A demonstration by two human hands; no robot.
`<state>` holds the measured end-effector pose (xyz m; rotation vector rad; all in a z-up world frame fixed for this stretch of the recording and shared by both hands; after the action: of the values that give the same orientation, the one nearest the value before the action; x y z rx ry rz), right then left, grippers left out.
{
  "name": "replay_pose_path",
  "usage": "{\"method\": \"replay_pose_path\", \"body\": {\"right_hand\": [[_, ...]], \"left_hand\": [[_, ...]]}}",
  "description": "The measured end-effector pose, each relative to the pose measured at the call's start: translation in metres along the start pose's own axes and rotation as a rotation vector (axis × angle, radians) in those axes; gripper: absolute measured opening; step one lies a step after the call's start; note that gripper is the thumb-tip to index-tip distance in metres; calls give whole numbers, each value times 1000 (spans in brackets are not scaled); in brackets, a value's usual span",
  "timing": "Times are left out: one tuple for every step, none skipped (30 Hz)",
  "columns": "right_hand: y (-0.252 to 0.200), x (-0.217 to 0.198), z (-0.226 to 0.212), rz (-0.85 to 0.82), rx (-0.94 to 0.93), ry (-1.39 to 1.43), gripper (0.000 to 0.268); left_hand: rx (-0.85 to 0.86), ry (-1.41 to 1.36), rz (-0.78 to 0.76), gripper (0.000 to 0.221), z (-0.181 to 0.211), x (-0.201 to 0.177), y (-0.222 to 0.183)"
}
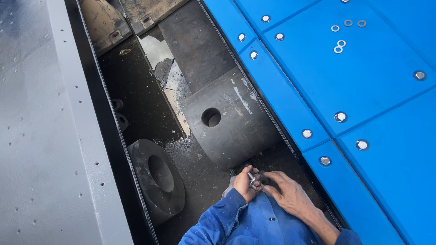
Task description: Assembling blue industrial panels by hand-placing and tightening bolts and washers onto a frame.
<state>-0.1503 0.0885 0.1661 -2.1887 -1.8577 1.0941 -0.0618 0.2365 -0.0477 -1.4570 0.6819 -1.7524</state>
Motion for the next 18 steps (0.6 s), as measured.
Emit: {"method": "replay_pose_path", "body": {"right_hand": [[-1, -2, 0, 4, 5, 2, 50], [-2, -3, -1, 8, 4, 0, 52], [-3, -4, -1, 9, 2, 0, 53], [-4, -3, 2, 11, 6, 3, 53], [-4, -2, 5, 6, -5, 3, 53], [-4, 0, 8, 1, -16, 3, 53], [-4, 0, 10, 2, -13, 7, 53], [-4, 1, 13, -8, -13, 36, 51], [-4, 3, 15, -20, -14, 63, 48], [-5, 2, 14, -20, -13, 65, 48], [-6, 2, 14, -21, 11, 49, 52], [-7, 1, 14, -21, 35, 33, 55], [-9, 0, 14, -21, 36, 35, 55], [-10, -1, 13, 11, -28, 18, 57], [-12, -1, 12, 37, -93, -1, 59], [-11, 1, 16, 32, -95, 0, 59], [-10, 4, 20, 28, -71, -30, 60], [-8, 6, 23, 24, -47, -59, 60]], "left_hand": [[-5, 4, -2, 32, -1, 0, 1], [-7, -22, -11, 28, -2, -1, 2], [-8, -48, -17, 26, -4, -2, 1], [-13, -45, -17, 26, -2, 8, -7], [-9, -61, 9, 30, 1, 17, -15], [-5, -77, 34, 34, 4, 27, -22], [-7, -74, 36, 34, 4, 33, -27], [-2, -65, 62, 41, 5, 38, -31], [4, -58, 89, 48, 4, 43, -35], [2, -56, 90, 48, -1, 37, -29], [2, -50, 17, 49, -6, 34, -23], [3, -44, -57, 50, -12, 31, -17], [2, -43, -56, 50, -12, 37, -20], [-21, -47, -104, 54, -13, 45, -23], [-41, -55, -150, 57, -15, 51, -27], [-38, -59, -147, 57, -15, 57, -29], [-63, -28, -152, 59, -17, 62, -33], [-88, 2, -158, 60, -18, 67, -36]]}}
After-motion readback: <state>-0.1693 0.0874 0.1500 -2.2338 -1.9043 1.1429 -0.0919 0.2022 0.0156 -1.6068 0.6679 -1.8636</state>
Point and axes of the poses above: each hand's wrist, its own y-axis towards the middle knuckle, its own x-axis out of the palm, z = x × y, the point moved 2 cm from there along y, towards the middle knuckle, and after that the axes turned 5 degrees about y, right-handed, at the moved point
